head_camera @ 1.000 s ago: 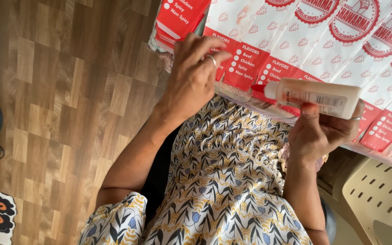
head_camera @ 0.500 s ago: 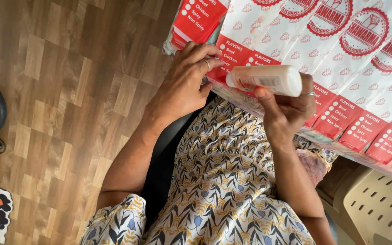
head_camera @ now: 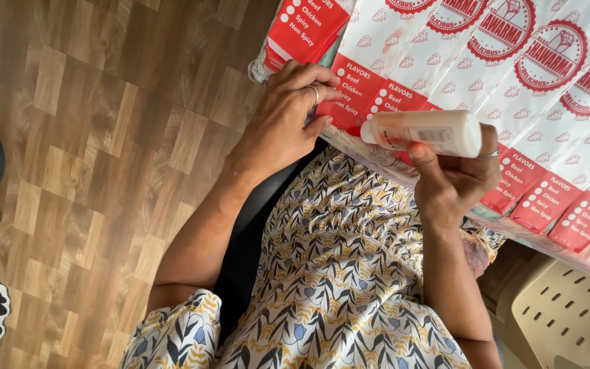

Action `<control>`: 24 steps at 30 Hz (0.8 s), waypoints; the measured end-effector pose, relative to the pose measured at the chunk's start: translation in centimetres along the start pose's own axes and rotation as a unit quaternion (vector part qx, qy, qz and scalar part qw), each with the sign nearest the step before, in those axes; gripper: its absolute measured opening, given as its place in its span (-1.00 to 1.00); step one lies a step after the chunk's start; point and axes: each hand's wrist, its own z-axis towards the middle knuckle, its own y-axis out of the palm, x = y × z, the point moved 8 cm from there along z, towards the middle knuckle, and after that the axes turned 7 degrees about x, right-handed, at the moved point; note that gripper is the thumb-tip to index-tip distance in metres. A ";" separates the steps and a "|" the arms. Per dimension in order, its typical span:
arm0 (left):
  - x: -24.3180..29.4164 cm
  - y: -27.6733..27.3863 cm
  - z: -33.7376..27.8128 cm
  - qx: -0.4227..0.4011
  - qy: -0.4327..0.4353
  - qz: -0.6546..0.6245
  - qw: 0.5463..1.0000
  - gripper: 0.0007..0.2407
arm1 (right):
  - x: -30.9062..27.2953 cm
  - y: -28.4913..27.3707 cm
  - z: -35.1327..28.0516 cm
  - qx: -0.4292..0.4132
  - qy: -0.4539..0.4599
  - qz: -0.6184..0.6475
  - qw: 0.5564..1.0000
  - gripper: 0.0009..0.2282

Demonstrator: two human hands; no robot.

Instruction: Applying glue to the edges of paper packaging bags and stacking them together for assembly.

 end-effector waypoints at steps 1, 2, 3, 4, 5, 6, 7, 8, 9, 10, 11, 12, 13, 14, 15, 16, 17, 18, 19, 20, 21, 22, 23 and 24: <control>-0.2 0.1 0.1 0.008 -0.021 0.010 1.000 -0.71 | -0.1 -0.5 0.0 0.032 -0.005 -0.004 0.999 -0.61; -0.4 0.2 0.1 0.017 -0.041 0.020 0.999 -0.73 | -0.3 -1.0 0.0 0.063 -0.011 -0.008 0.998 -0.59; -0.3 0.4 0.1 0.017 -0.041 0.021 0.999 -0.73 | -0.3 -0.9 0.0 0.064 -0.011 -0.008 0.998 -0.59; -0.5 0.5 0.1 0.023 -0.052 0.025 0.998 -0.74 | -0.3 -0.7 -0.1 0.059 -0.017 -0.002 0.998 -0.59; -0.6 0.5 0.0 0.030 -0.063 0.029 0.997 -0.75 | -0.4 -0.4 -0.1 0.055 -0.023 0.004 0.998 -0.59; -0.6 0.5 0.0 0.030 -0.063 0.030 0.997 -0.75 | -0.4 -0.1 -0.2 0.055 -0.023 0.004 0.998 -0.59; -0.4 0.4 0.0 0.035 -0.058 0.024 0.997 -0.76 | -0.5 0.6 -0.2 0.032 -0.028 0.003 0.999 -0.61; -0.2 0.3 0.0 0.040 -0.053 0.019 0.998 -0.77 | -0.5 1.2 -0.3 0.009 -0.033 0.001 0.999 -0.63; -0.2 0.1 0.0 0.040 -0.053 0.020 0.998 -0.77 | -0.5 1.7 -0.4 0.009 -0.033 0.001 0.999 -0.63; 0.0 -0.2 0.0 0.041 -0.046 0.009 0.998 -0.74 | -0.4 2.1 -0.4 0.008 -0.033 -0.024 0.999 -0.62; 0.2 -0.4 0.2 0.042 -0.037 -0.004 0.998 -0.69 | -0.4 2.5 -0.5 0.009 -0.034 -0.050 0.998 -0.62; 0.1 -0.4 0.2 0.042 -0.036 -0.004 0.998 -0.69 | -0.2 2.9 -0.4 0.010 -0.034 -0.050 0.998 -0.62; 0.0 -0.4 0.2 0.034 -0.039 -0.010 0.999 -0.69 | 0.0 3.4 -0.4 0.009 -0.030 -0.057 0.998 -0.60; -0.1 -0.4 0.1 0.026 -0.042 -0.016 0.999 -0.69 | 0.2 3.9 -0.4 0.008 -0.025 -0.063 0.998 -0.57; 0.0 -0.4 0.2 0.025 -0.040 -0.016 0.999 -0.69 | 0.0 3.8 -0.4 0.009 -0.026 -0.063 0.998 -0.57; 0.0 -0.4 0.2 0.026 -0.040 -0.017 0.999 -0.67 | -0.2 3.8 -0.4 0.009 -0.026 -0.092 0.995 -0.57; 0.0 -0.4 0.1 0.026 -0.040 -0.020 0.999 -0.65 | -0.3 3.8 -0.4 0.008 -0.026 -0.121 0.992 -0.57; 0.0 -0.4 0.2 0.026 -0.040 -0.020 0.999 -0.65 | -0.1 3.2 -0.5 0.009 -0.026 -0.121 0.992 -0.57; -0.1 -0.3 0.1 0.024 -0.040 -0.017 0.999 -0.62 | 0.0 2.6 -0.6 0.007 -0.023 -0.066 0.997 -0.59; -0.1 -0.2 0.1 0.023 -0.040 -0.014 0.999 -0.59 | 0.1 2.0 -0.7 0.006 -0.020 -0.012 1.000 -0.60; -0.1 -0.2 0.0 0.022 -0.039 -0.015 0.999 -0.59 | 0.1 1.3 -0.8 0.007 -0.020 -0.013 1.000 -0.60; -0.1 -0.3 0.0 0.027 -0.035 -0.017 0.999 -0.60 | 0.2 0.3 -0.8 0.022 -0.011 0.017 1.000 -0.63; 0.1 -0.3 0.1 0.031 -0.029 -0.018 0.999 -0.60 | 0.2 -0.7 -0.9 0.039 -0.001 0.047 0.998 -0.66; 0.0 -0.2 -0.2 0.028 -0.026 -0.019 0.999 -0.60 | -0.4 -0.8 -0.8 0.043 -0.002 0.045 0.998 -0.66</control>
